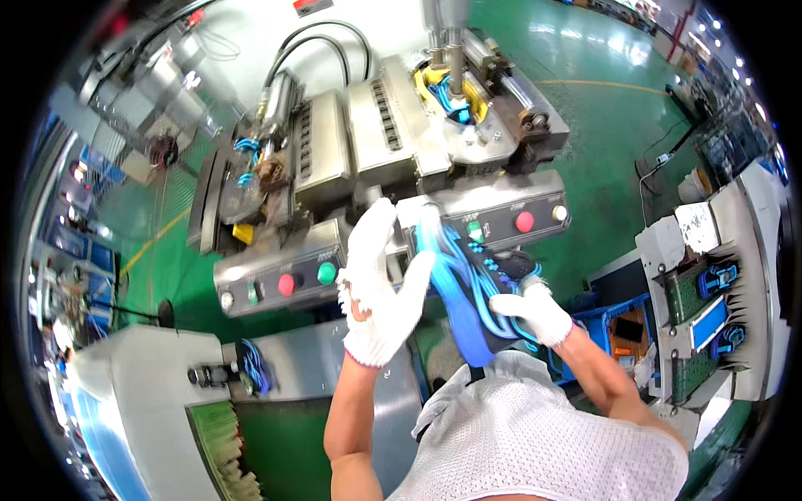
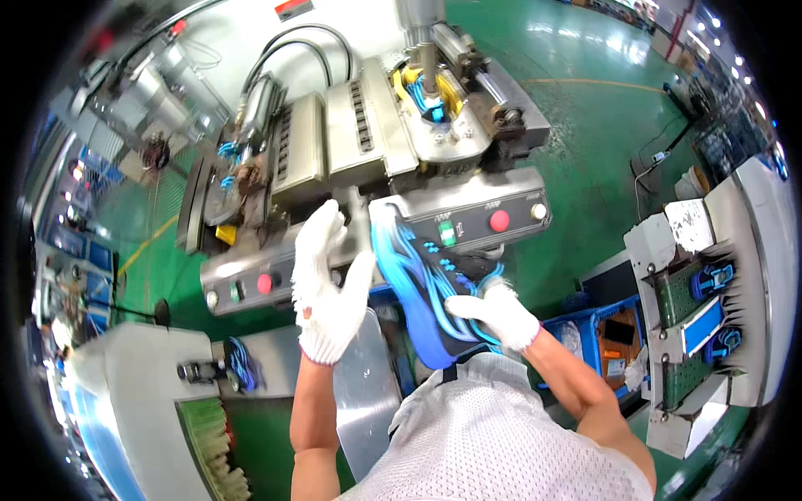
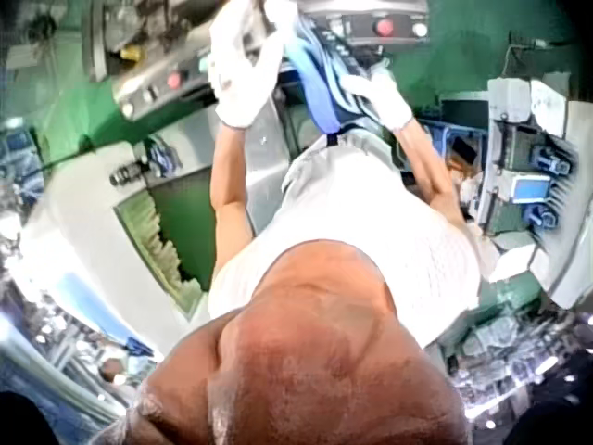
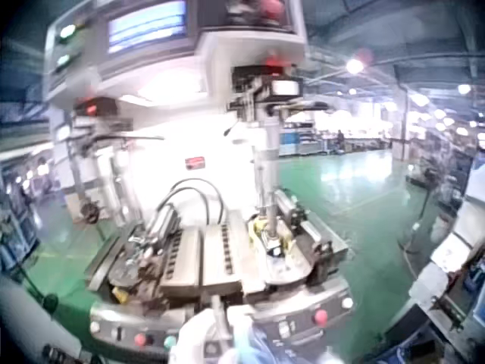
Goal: The person repeatedly picks up blue and black shoe parts from a green surface and places them into a metal machine fixture. They press a button to operate the machine, then remove the processed parts and place them into a blue bin. The cycle of picking, loading, processing, and binning continues for multiple units.
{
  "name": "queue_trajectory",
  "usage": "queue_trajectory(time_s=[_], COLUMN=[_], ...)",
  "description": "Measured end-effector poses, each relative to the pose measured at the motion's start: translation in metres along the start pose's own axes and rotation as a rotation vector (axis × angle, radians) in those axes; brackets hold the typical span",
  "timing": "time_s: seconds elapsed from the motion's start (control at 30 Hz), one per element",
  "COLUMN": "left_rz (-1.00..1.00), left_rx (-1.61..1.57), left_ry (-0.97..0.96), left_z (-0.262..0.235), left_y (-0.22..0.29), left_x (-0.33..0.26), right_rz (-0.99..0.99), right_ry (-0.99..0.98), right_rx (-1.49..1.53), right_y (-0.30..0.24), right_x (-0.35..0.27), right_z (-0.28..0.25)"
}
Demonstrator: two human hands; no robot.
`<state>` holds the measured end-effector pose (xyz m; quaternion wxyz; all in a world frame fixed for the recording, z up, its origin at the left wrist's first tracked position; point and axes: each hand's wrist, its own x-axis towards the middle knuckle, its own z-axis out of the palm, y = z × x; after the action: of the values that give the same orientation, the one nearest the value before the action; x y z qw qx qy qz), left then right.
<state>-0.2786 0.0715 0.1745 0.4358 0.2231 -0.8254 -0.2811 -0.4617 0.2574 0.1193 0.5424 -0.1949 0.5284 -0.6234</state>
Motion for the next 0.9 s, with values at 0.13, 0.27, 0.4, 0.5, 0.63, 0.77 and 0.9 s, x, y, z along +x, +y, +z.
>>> queue_trajectory(time_s=[0.13,0.27,0.4,0.5,0.63,0.77,0.9], left_rz=[-0.346,-0.446,-0.607,-0.703,-0.641,-0.709,-0.796], left_rx=[-0.266,-0.058,0.130,0.190,0.391,0.320,-0.101], left_ry=[-0.064,-0.091,-0.064,-0.216,-0.100,-0.384,-0.169], left_z=[0.131,0.214,0.279,0.308,0.363,0.363,0.332], left_y=[-0.033,-0.079,-0.133,-0.140,-0.251,-0.299,-0.279], left_x=[0.088,0.164,0.212,0.243,0.245,0.265,0.267], right_rz=[-0.209,-0.189,-0.147,-0.152,-0.201,-0.159,-0.253], right_ry=[0.293,0.579,0.753,0.819,0.733,0.802,0.858], right_rx=[0.203,0.302,0.366,0.391,0.275,0.105,-0.186], right_y=[-0.011,-0.003,-0.019,-0.011,0.008,0.050,0.033], right_x=[-0.008,-0.028,-0.032,-0.029,-0.029,-0.041,-0.025], right_z=[-0.083,-0.132,-0.135,-0.144,-0.146,-0.154,-0.144])
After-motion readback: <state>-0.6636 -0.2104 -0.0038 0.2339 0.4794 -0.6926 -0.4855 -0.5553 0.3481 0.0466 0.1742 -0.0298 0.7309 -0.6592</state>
